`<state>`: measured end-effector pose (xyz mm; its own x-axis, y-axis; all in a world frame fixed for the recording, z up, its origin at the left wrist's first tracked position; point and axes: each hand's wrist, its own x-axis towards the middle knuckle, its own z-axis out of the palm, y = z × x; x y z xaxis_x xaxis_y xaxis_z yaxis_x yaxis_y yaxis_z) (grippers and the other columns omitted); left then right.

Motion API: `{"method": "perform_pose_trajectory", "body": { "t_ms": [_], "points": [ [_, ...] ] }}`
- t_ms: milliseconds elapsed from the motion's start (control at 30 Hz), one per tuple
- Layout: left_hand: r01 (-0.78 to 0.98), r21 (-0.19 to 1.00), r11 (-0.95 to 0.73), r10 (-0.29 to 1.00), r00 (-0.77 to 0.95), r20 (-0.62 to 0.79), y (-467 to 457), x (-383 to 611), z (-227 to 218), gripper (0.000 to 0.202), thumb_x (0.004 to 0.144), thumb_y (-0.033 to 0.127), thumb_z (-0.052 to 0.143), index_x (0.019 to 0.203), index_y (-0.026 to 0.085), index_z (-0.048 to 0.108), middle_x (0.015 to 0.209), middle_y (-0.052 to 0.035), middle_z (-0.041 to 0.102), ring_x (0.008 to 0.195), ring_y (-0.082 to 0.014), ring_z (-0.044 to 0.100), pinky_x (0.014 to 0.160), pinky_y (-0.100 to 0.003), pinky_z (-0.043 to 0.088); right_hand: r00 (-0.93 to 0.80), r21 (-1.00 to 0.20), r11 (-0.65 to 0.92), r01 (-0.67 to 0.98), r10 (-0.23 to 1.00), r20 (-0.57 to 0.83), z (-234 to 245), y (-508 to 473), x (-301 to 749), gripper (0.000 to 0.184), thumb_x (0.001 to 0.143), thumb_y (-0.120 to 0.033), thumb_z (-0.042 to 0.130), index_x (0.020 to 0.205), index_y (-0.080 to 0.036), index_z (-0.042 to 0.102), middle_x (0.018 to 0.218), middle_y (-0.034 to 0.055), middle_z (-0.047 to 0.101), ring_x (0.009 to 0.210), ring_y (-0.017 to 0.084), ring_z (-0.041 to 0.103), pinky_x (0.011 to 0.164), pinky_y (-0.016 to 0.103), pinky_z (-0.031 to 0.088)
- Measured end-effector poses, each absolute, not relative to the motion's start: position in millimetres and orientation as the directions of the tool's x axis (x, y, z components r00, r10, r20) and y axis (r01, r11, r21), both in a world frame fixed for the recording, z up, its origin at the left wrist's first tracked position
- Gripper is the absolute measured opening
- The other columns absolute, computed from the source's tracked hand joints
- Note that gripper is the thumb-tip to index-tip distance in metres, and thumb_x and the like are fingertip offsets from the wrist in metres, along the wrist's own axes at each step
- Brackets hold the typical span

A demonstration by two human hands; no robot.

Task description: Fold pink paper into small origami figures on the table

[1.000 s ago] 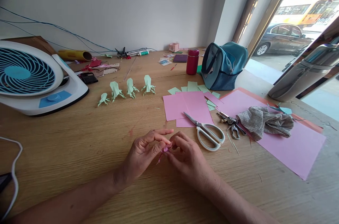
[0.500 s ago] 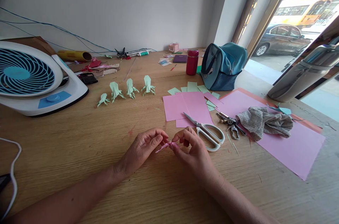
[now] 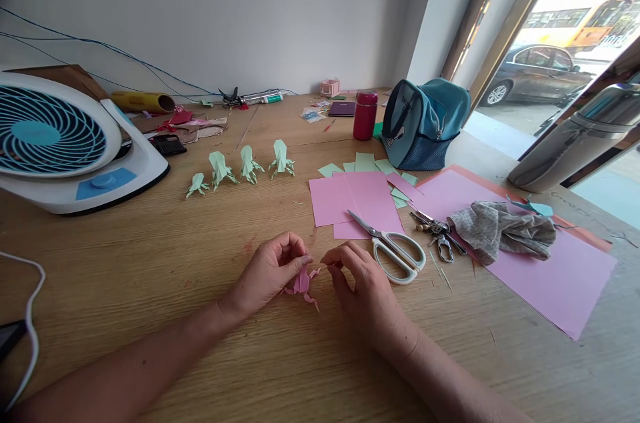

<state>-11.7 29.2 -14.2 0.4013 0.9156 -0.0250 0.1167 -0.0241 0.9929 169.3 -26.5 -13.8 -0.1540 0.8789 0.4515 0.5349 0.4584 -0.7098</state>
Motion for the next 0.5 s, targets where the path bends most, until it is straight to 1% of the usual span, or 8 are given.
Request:
{"method": "perform_pose_trajectory", "body": {
  "t_ms": [100, 167, 300, 400, 500],
  "points": [
    [0.237, 0.962, -0.137, 0.934, 0.354, 0.046, 33, -15, -12, 0.013, 0.083, 0.027, 0.064, 0.081, 0.016, 0.057, 0.076, 0.0001, 0.063, 0.067, -0.011, 0.06, 0.057, -0.02, 0.047, -0.156, -0.701, 0.435, 0.565, 0.89, 0.428, -14, -25, 171, 0.016, 0.092, -0.009, 0.048, 0.091, -0.021, 0.058, 0.086, 0.0036, 0.062, 0.079, 0.018, 0.056, 0.071, 0.032, 0.045],
    [0.306, 0.933, -0.189, 0.931, 0.357, 0.072, 36, -19, -6, 0.007, 0.084, 0.023, 0.061, 0.081, 0.017, 0.059, 0.079, -0.0005, 0.065, 0.073, -0.0123, 0.062, 0.062, -0.02, 0.048, -0.159, -0.702, 0.425, 0.572, 0.897, 0.413, -14, -26, 172, 0.014, 0.093, -0.01, 0.049, 0.091, -0.021, 0.058, 0.086, 0.0034, 0.062, 0.08, 0.018, 0.055, 0.071, 0.032, 0.045],
    [0.43, 0.855, -0.291, 0.905, 0.414, 0.1, 45, -28, 8, 0.006, 0.083, 0.02, 0.059, 0.077, 0.018, 0.061, 0.073, 0.0016, 0.063, 0.067, -0.0112, 0.058, 0.061, -0.021, 0.044, -0.212, -0.698, 0.419, 0.58, 0.906, 0.367, -16, -30, 171, 0.011, 0.093, -0.012, 0.05, 0.09, -0.021, 0.057, 0.083, 0.0021, 0.062, 0.078, 0.018, 0.055, 0.071, 0.032, 0.043],
    [0.509, 0.804, -0.307, 0.881, 0.471, 0.039, 51, -34, 15, 0.007, 0.083, 0.02, 0.058, 0.077, 0.018, 0.062, 0.069, 0.0021, 0.064, 0.062, -0.0114, 0.056, 0.058, -0.021, 0.041, -0.269, -0.675, 0.43, 0.6, 0.903, 0.336, -18, -33, 168, 0.011, 0.093, -0.013, 0.05, 0.092, -0.022, 0.057, 0.084, 0.0021, 0.063, 0.079, 0.018, 0.057, 0.072, 0.033, 0.043],
    [0.563, 0.762, -0.319, 0.851, 0.525, -0.031, 51, -37, 19, 0.008, 0.082, 0.019, 0.057, 0.078, 0.018, 0.064, 0.071, 0.0011, 0.065, 0.063, -0.0126, 0.056, 0.057, -0.022, 0.04, -0.291, -0.661, 0.434, 0.612, 0.901, 0.322, -20, -34, 167, 0.011, 0.094, -0.014, 0.05, 0.09, -0.022, 0.056, 0.081, 0.0011, 0.063, 0.075, 0.018, 0.056, 0.071, 0.033, 0.042]
  ]
}}
